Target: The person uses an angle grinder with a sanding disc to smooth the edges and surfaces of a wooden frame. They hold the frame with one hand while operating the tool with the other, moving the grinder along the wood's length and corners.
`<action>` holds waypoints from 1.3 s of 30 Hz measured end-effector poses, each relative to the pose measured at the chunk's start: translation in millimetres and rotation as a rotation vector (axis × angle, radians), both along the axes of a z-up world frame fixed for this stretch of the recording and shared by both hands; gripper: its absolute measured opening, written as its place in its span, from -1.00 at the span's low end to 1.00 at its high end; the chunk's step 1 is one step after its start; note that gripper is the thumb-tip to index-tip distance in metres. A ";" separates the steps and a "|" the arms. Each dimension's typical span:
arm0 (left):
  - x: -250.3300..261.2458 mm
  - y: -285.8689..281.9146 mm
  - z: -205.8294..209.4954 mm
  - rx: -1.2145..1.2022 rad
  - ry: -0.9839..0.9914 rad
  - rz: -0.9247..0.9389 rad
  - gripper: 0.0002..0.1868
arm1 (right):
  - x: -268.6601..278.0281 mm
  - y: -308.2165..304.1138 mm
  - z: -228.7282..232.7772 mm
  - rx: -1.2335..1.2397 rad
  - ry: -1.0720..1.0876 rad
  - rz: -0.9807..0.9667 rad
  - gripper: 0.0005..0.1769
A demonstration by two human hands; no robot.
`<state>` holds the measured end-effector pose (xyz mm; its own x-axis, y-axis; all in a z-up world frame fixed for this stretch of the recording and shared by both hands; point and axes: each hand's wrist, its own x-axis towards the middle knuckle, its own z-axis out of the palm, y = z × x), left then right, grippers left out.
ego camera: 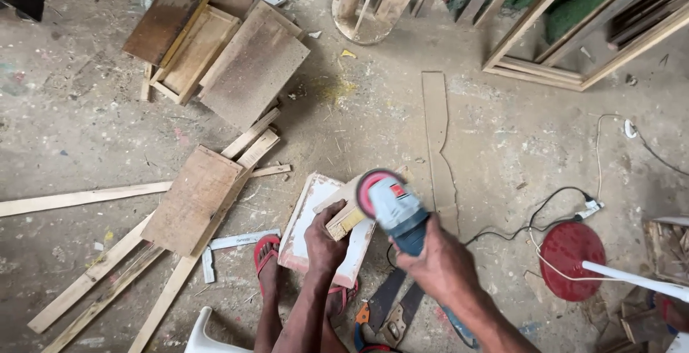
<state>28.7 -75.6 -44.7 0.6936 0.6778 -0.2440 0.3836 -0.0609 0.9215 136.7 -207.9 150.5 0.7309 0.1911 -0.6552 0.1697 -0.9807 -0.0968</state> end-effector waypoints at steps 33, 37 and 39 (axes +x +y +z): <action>-14.2 -2.8 -4.4 0.011 0.001 -0.019 -0.32 | 61.2 -15.4 6.5 0.058 -0.081 -0.164 -0.48; -13.1 -4.9 -1.9 0.030 -0.046 0.004 -0.42 | 38.0 -21.6 -5.5 0.131 -0.105 -0.100 -0.44; -8.8 0.5 1.5 0.004 0.024 -0.017 -0.34 | 23.3 -9.8 4.0 0.074 -0.047 -0.046 -0.21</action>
